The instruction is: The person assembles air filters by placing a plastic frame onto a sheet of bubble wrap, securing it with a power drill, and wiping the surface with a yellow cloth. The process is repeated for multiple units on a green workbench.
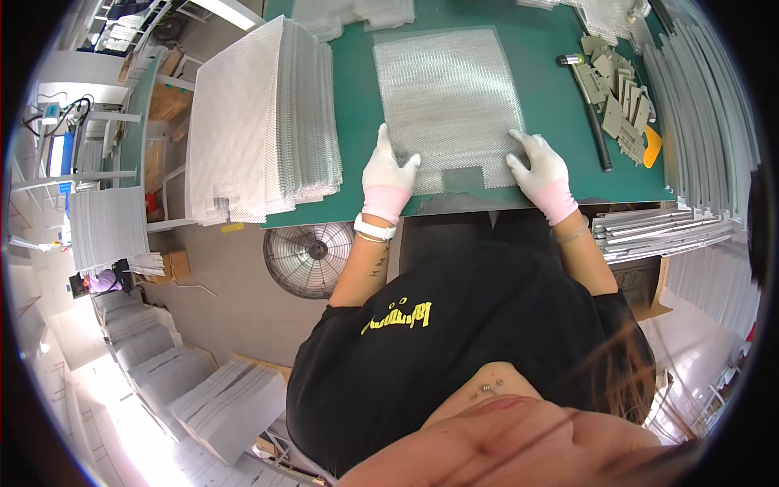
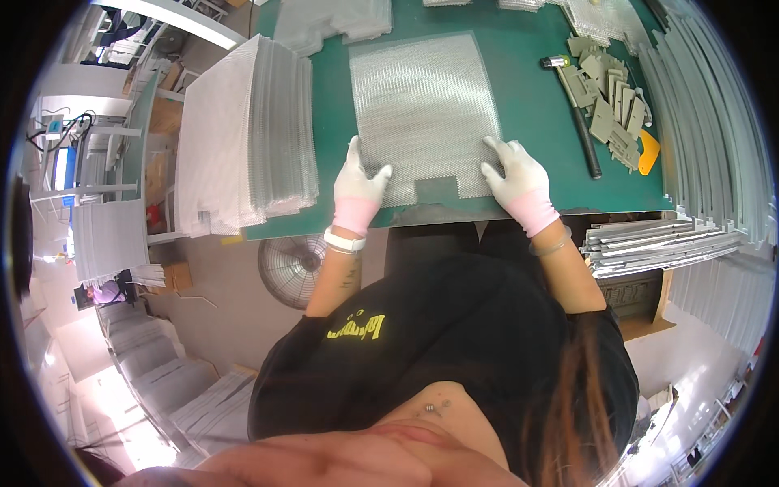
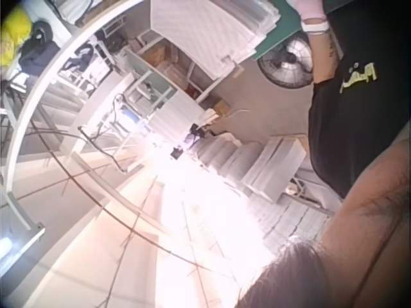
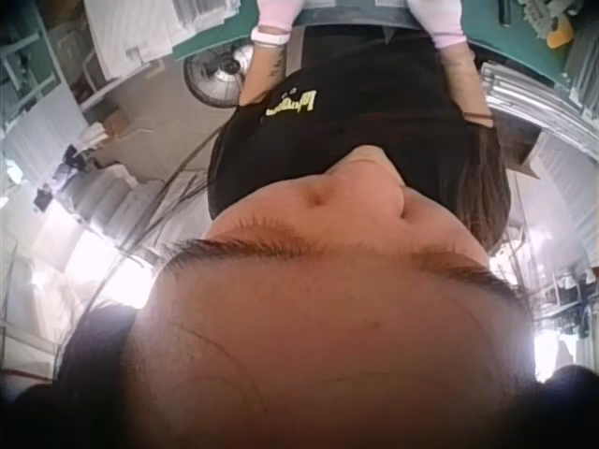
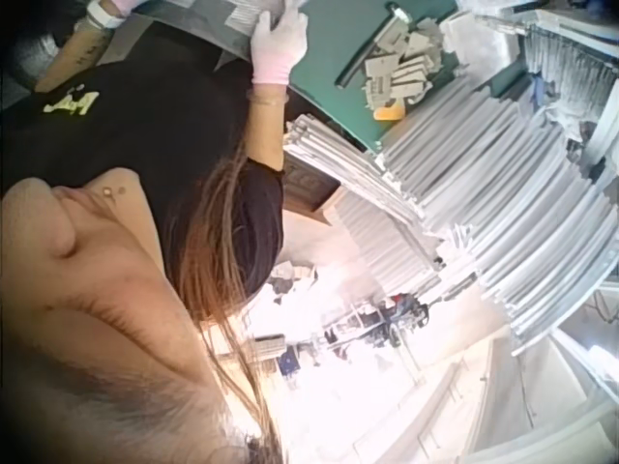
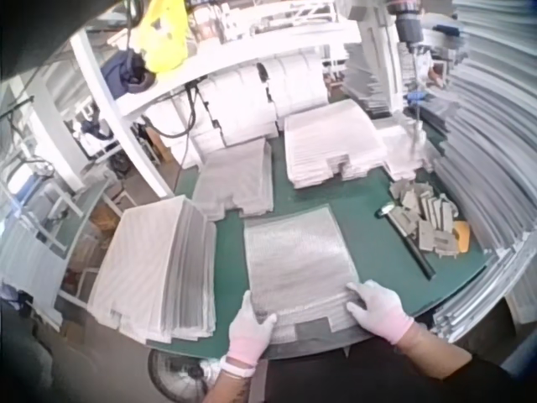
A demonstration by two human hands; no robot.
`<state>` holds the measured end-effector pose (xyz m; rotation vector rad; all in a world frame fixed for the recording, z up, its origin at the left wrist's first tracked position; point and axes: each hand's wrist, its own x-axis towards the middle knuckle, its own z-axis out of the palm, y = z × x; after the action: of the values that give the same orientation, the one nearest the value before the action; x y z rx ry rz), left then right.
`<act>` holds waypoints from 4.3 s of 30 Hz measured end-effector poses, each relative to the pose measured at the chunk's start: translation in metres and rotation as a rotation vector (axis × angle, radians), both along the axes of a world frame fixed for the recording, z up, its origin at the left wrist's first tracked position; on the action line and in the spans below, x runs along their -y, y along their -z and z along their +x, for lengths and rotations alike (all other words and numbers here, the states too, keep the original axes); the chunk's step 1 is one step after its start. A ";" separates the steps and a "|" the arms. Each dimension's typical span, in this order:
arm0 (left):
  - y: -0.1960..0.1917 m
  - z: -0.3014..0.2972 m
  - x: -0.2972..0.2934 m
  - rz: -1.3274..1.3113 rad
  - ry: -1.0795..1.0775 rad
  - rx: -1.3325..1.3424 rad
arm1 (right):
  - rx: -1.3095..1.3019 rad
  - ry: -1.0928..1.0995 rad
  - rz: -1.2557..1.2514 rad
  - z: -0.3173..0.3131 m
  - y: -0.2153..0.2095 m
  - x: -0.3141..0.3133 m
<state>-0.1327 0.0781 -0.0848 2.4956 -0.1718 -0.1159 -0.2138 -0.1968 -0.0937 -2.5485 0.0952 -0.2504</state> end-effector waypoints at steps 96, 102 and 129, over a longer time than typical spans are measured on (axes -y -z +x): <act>-0.041 0.001 0.029 -0.284 0.365 0.390 | 1.032 0.567 0.116 0.220 -0.116 0.291; -0.038 0.042 0.081 -1.059 0.753 -0.290 | 1.144 0.138 0.308 0.136 -0.077 0.133; -0.014 0.002 0.001 0.138 0.198 0.275 | 0.108 0.021 0.145 -0.002 -0.021 0.003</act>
<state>-0.1308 0.0767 -0.0706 2.6187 -0.5424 0.1398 -0.2161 -0.1995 -0.0723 -2.3866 0.0952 -0.3746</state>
